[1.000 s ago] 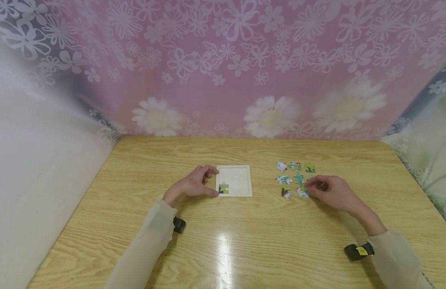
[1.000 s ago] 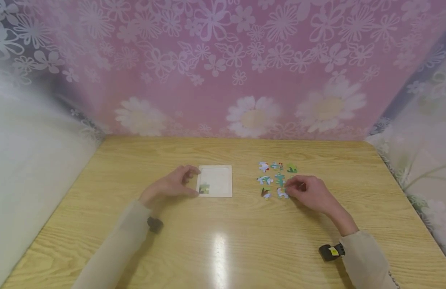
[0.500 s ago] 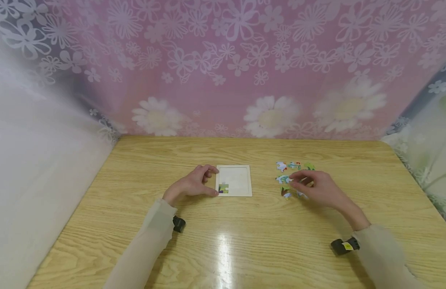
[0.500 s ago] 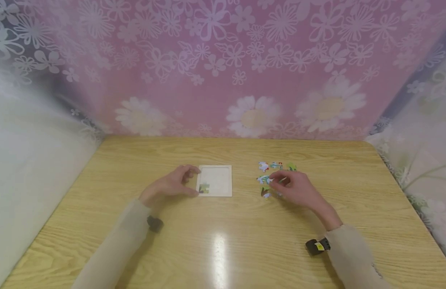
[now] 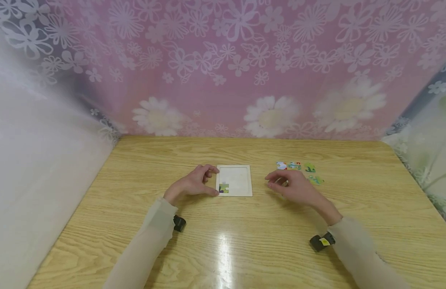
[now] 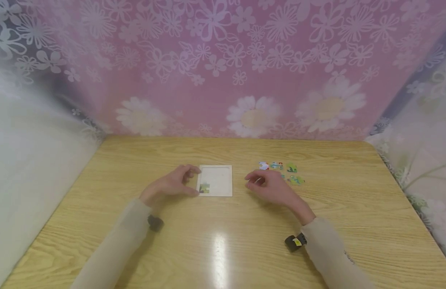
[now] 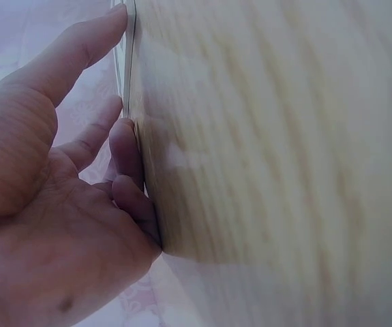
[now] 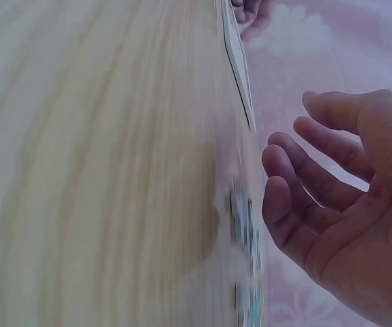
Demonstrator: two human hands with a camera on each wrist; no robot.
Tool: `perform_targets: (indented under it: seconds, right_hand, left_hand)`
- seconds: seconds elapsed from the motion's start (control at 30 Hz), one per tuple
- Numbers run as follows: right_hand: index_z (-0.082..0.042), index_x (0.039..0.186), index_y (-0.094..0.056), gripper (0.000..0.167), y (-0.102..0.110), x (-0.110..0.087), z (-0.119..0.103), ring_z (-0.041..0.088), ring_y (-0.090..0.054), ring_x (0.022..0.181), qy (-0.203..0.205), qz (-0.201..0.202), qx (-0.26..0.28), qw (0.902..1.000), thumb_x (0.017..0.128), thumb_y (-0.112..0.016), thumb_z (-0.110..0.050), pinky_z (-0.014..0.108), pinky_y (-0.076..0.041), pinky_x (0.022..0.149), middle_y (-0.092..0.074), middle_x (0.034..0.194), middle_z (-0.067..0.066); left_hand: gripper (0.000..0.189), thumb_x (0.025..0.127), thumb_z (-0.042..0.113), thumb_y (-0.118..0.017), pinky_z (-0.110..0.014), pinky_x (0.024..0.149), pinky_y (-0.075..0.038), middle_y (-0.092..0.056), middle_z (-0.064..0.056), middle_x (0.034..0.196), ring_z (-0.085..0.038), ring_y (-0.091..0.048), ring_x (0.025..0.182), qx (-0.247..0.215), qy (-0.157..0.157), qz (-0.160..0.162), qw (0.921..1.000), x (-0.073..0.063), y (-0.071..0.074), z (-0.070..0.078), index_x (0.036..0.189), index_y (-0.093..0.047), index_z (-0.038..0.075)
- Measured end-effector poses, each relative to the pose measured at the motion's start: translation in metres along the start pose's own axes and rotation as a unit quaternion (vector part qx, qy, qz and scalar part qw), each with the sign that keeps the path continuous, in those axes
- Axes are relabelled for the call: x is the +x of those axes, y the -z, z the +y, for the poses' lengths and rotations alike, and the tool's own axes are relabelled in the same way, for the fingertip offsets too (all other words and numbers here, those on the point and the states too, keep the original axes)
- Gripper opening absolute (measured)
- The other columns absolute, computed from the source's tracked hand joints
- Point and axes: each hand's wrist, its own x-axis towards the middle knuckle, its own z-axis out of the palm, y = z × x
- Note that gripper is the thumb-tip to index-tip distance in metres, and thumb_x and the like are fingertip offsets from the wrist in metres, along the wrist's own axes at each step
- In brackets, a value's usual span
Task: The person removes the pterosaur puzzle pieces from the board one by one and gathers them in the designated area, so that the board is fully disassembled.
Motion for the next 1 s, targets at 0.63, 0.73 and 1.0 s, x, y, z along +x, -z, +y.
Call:
perform_targets:
  seconds: [0.63,0.73,1.0]
  right_hand:
    - [-0.013,0.114,-0.073,0.02,-0.045,0.046,-0.039,0.013,-0.066,0.088,0.03,-0.054,0.026,0.9978,0.1,-0.067,-0.025,0.03,-0.054,0.074,-0.072,0.1,0.0]
    - [-0.012,0.114,-0.073,0.019,-0.05,0.051,-0.045,0.013,-0.066,0.087,0.037,-0.058,0.027,0.9973,0.1,-0.067,-0.024,0.03,-0.054,0.073,-0.072,0.098,0.0]
    - [-0.009,0.111,-0.074,0.018,-0.062,0.067,-0.048,0.009,-0.064,0.079,0.055,-0.066,0.012,0.9962,0.097,-0.07,-0.021,0.029,-0.053,0.074,-0.073,0.094,0.002]
  left_hand:
    - [0.068,0.083,0.024,-0.086,-0.039,0.088,-0.036,-0.039,-0.007,0.118,-0.022,-0.037,0.102,0.002,0.01,0.01,0.9999,0.005,0.0,-0.007,0.141,-0.052,0.017]
    - [0.067,0.083,0.025,-0.087,-0.038,0.089,-0.037,-0.04,-0.007,0.119,-0.022,-0.038,0.103,0.004,0.012,0.013,0.9998,0.006,0.0,-0.007,0.14,-0.052,0.018]
    - [0.068,0.083,0.025,-0.086,-0.039,0.089,-0.036,-0.04,-0.007,0.12,-0.022,-0.038,0.104,-0.001,0.019,0.011,0.9998,0.003,0.001,-0.003,0.141,-0.051,0.018]
